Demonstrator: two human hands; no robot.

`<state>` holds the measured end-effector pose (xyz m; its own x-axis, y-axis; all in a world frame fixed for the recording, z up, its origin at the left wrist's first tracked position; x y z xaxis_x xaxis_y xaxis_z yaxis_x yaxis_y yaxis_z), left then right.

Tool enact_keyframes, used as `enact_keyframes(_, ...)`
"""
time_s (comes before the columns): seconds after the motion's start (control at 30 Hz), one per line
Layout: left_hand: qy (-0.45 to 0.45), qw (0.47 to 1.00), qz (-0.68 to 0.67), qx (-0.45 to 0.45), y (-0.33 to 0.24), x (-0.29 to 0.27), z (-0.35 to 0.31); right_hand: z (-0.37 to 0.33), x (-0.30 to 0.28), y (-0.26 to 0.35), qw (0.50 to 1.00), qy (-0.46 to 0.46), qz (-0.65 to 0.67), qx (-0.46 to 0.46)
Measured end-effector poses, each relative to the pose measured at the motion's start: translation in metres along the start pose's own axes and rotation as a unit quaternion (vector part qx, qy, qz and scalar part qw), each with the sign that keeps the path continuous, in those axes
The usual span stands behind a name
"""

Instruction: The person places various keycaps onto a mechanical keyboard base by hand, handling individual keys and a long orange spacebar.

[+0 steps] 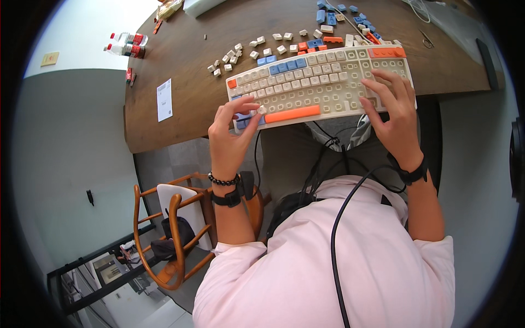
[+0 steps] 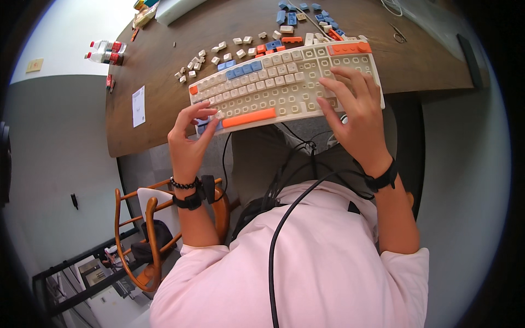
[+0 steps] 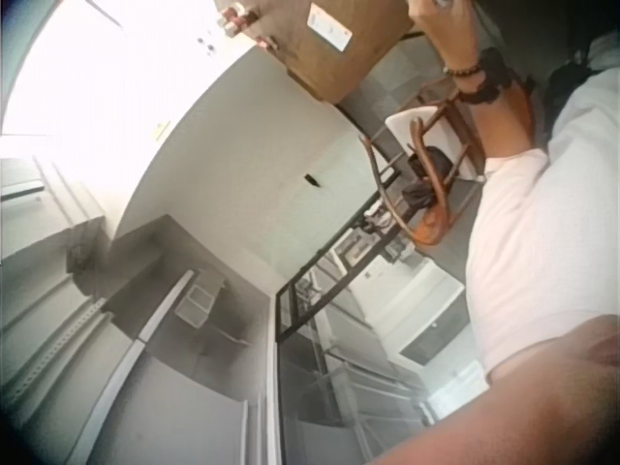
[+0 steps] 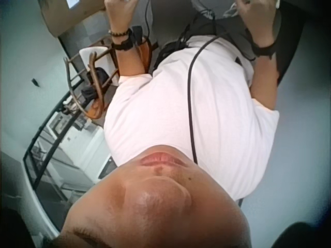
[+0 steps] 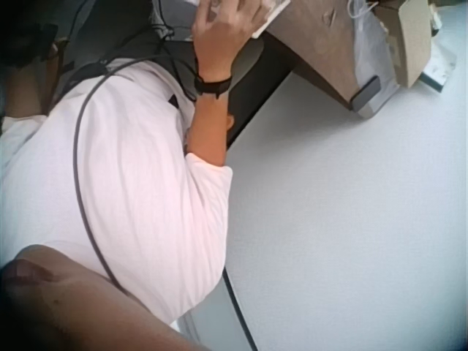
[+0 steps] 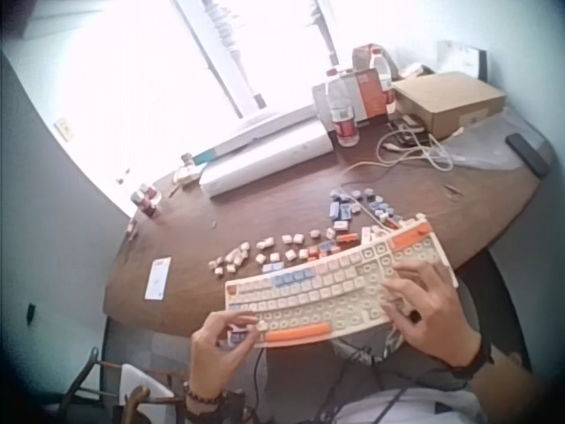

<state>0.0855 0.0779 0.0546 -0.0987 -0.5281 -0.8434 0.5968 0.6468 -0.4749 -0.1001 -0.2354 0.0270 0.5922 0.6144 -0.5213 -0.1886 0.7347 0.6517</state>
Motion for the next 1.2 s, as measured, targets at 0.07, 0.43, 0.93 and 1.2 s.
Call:
enact_keyframes(0.07,-0.017,1.0,-0.009,0.003,-0.001,-0.003,0.002,0.0,-0.001,0.0,1.0,0.002,-0.002,-0.007)
enact_keyframes(0.43,-0.009,0.992,0.072,0.101,-0.008,0.0,0.004,0.003,0.0,0.005,1.0,0.013,-0.016,-0.003)
enact_keyframes(0.93,-0.021,0.987,0.061,0.148,-0.001,-0.003,0.006,0.002,0.0,0.002,1.0,0.018,-0.015,0.004)
enact_keyframes(1.2,-0.024,0.987,0.038,0.155,0.003,0.0,0.003,0.001,0.0,0.003,1.0,0.013,-0.017,-0.008)
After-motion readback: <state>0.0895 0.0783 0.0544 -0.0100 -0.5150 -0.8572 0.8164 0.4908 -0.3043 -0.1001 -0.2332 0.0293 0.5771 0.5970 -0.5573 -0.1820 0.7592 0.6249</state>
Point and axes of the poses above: each hand's wrist, its own z-axis towards the middle knuckle, its own x-axis out of the palm, y = z × x, the point moved 8 cm from there along z, towards the middle knuckle, and after that the axes turned 15 degrees about z, right-handed, at the moved point
